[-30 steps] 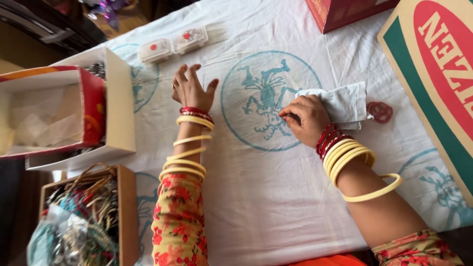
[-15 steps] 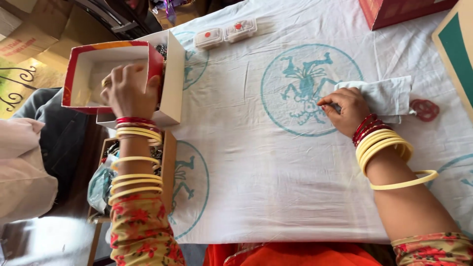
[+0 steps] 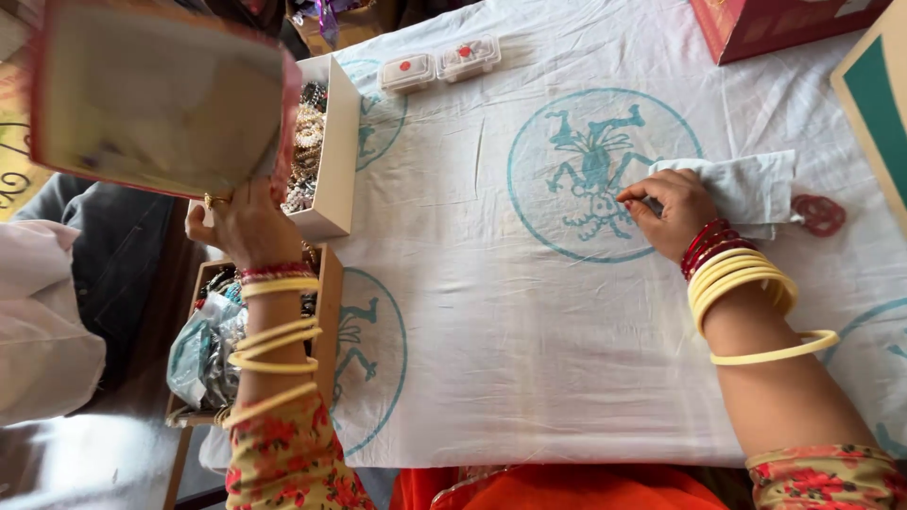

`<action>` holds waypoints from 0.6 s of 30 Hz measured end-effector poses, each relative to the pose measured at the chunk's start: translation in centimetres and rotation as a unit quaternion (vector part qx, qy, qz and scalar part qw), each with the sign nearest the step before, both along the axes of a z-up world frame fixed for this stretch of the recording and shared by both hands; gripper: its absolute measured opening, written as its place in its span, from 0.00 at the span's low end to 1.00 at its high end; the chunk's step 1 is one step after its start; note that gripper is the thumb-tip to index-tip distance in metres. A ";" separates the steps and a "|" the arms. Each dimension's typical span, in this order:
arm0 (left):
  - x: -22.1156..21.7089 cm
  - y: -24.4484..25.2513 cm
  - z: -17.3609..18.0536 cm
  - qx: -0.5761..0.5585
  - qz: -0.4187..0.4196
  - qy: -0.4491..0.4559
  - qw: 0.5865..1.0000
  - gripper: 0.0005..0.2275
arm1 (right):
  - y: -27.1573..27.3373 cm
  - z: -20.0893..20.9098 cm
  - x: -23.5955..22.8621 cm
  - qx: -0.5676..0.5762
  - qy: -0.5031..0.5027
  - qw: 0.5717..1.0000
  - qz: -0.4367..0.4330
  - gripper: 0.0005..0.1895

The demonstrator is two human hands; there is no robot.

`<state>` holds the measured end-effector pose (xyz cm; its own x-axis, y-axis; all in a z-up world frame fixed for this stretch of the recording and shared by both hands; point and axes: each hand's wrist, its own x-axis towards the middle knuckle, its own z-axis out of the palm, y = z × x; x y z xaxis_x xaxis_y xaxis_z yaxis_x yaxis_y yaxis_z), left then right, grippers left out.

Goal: Sorting, cleaning, and packing various jewelry items like necklaces and bangles into small pouches and boxes.

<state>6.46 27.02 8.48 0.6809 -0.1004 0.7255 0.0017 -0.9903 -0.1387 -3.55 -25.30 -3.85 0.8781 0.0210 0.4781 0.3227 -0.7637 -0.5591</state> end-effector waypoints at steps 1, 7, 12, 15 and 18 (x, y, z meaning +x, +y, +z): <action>-1.9 -1.4 1.0 0.003 0.000 0.003 1.000 0.06 | 0.1 0.1 -0.2 0.003 0.003 1.000 0.000 0.04; -13.4 -8.2 3.8 0.058 -0.113 -0.028 0.992 0.07 | -0.1 0.5 -0.5 0.028 0.021 0.999 -0.001 0.04; -20.4 -9.4 -0.8 0.050 -0.234 0.029 0.971 0.07 | -0.4 0.4 -0.7 0.041 0.012 0.999 0.016 0.04; -23.3 -9.8 -2.8 0.035 -0.284 0.095 0.953 0.05 | 0.0 0.8 -0.8 0.034 0.021 0.999 0.011 0.08; -24.0 -11.5 -2.5 0.017 -0.320 0.203 0.925 0.04 | 0.3 1.3 -1.2 0.058 0.033 0.998 0.018 0.15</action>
